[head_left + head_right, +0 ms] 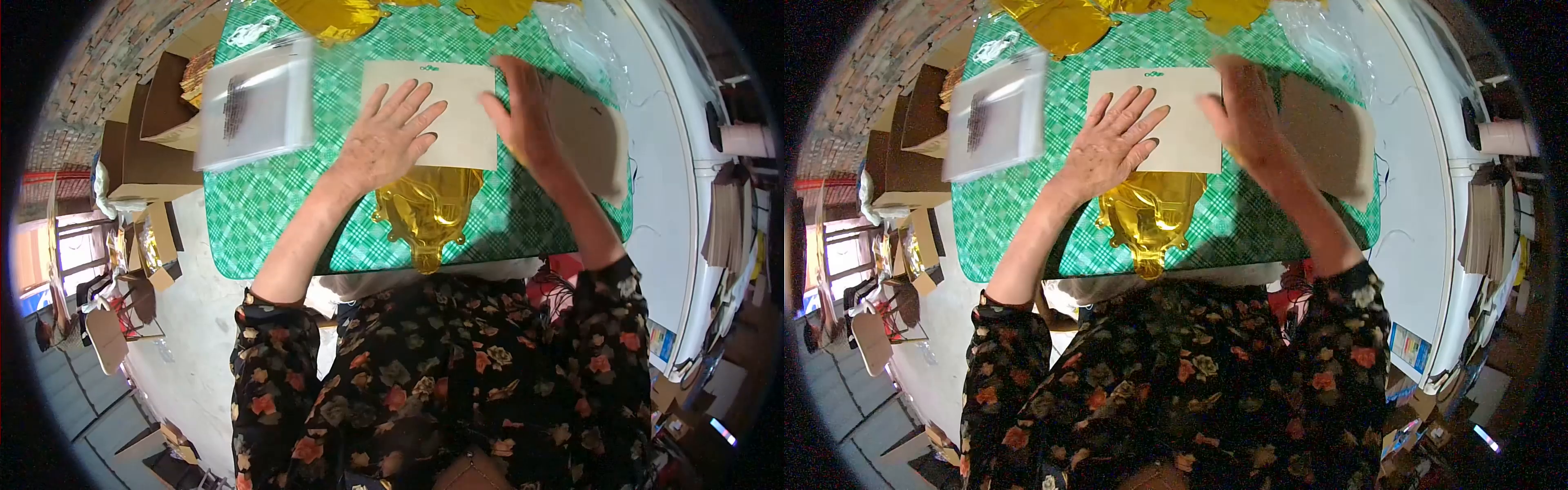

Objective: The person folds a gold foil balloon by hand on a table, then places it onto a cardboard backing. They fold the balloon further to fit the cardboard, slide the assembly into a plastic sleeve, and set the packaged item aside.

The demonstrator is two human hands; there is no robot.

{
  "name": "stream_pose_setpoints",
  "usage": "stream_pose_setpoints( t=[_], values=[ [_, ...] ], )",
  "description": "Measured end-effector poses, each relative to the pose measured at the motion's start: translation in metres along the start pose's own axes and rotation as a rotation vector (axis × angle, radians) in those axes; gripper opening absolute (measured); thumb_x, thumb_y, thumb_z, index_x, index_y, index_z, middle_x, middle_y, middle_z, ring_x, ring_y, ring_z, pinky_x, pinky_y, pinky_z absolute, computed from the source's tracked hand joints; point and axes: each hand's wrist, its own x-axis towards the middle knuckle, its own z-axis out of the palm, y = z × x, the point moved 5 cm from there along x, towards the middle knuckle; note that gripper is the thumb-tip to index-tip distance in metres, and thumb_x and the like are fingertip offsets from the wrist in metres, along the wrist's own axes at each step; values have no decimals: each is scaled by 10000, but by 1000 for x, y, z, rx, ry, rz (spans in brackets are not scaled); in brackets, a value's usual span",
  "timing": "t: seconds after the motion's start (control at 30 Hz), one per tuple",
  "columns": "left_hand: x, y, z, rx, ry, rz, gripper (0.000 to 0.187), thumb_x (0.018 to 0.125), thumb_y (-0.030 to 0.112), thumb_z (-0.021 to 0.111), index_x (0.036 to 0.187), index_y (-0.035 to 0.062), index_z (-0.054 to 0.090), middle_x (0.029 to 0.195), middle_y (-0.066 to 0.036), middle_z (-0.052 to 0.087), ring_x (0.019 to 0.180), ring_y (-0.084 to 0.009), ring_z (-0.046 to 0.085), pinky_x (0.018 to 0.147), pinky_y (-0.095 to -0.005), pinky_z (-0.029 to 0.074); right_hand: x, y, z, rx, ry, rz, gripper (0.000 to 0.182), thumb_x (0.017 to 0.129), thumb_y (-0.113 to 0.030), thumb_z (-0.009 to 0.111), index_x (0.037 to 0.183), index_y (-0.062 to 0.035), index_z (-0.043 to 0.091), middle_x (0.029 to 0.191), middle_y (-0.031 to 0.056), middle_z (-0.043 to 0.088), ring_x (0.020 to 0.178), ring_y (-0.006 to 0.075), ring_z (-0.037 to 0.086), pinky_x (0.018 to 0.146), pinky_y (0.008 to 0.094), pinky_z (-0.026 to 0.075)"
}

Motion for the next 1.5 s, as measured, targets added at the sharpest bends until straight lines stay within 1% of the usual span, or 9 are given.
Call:
stream_pose_setpoints(
  t=[0.07, 0.13, 0.33, 0.63, 0.9, 1.13, 1.27, 1.33, 1.5],
  values=[
    [-1, -1, 0, -4, 3, 5, 538, 1118, 395, 438, 1628, 229, 403, 1704, -80, 342, 1594, -282, 261, 1310, -515, 155, -29, -31, -13, 139, -88, -164, 578, 828, -123, 795, 1341, -7, 556, 1310, 219, 611, 1261, 426, 558, 1097, 523, 427],
    [-1, 0, 0, -1, -2, 6, 536, 1118, 393, 439, 1626, 227, 406, 1699, -84, 351, 1592, -284, 264, 1308, -516, 157, -64, -72, -18, 249, -433, -145, 561, 956, -356, 712, 1365, 8, 589, 1386, 211, 606, 1348, 403, 534, 1159, 557, 372],
    [-1, 1, -3, 2, -6, 4, 533, 1117, 398, 442, 1621, 227, 415, 1689, -88, 370, 1587, -284, 275, 1304, -519, 166, -105, -112, -20, 15, -473, -237, 914, 1020, -756, 285, 1349, 19, 642, 1449, 219, 595, 1446, 397, 472, 1225, 588, 280],
    [-1, -2, 2, -5, -9, 1, 528, 1118, 409, 431, 1619, 246, 415, 1690, -79, 369, 1588, -276, 268, 1312, -516, 144, -108, -140, -17, 240, -467, -338, 522, 880, -423, 742, 1228, -36, 698, 1369, 130, 648, 1367, 324, 564, 1190, 520, 414],
    [0, -5, 7, -6, -53, -15, 546, 1120, 441, 403, 1633, 255, 385, 1702, -71, 346, 1597, -267, 240, 1320, -511, 115, -115, -146, -13, 207, -305, -443, 206, 845, -130, 769, 1013, -12, 752, 1099, 118, 755, 1097, 283, 719, 969, 435, 585],
    [3, -11, -2, -329, -149, -104, 653, 1132, 553, 230, 1663, 181, 311, 1728, -74, 288, 1626, -245, 151, 1334, -454, 56, -56, -121, -34, 400, -306, -171, 103, 898, -106, 742, 916, -8, 717, 1017, 129, 747, 901, 293, 740, 738, 415, 594],
    [8, -21, -14, -662, -201, -144, 638, 1145, 479, 126, 1652, 143, 320, 1726, -120, 271, 1627, -287, 122, 1338, -462, 14, -3, -90, -33, 498, -329, 240, 158, 969, -143, 709, 961, 15, 697, 795, 197, 674, 699, 337, 690, 644, 406, 537],
    [3, -31, -11, -880, -276, -225, 790, 1085, 654, 158, 1680, 141, 236, 1741, -116, 229, 1630, -276, 116, 1334, -430, 37, 19, -72, -21, 535, -275, 212, 190, 993, -168, 683, 969, 20, 680, 742, 226, 633, 654, 355, 663, 625, 390, 514],
    [-10, -43, -13, -1304, -332, -397, 1052, 959, 877, 273, 1711, 161, 107, 1761, -141, 135, 1622, -281, 147, 1318, -439, 130, 39, -33, 17, 671, -371, 287, 255, 1012, -214, 685, 955, 35, 680, 704, 146, 610, 650, 89, 562, 604, 341, 477]
  ],
)
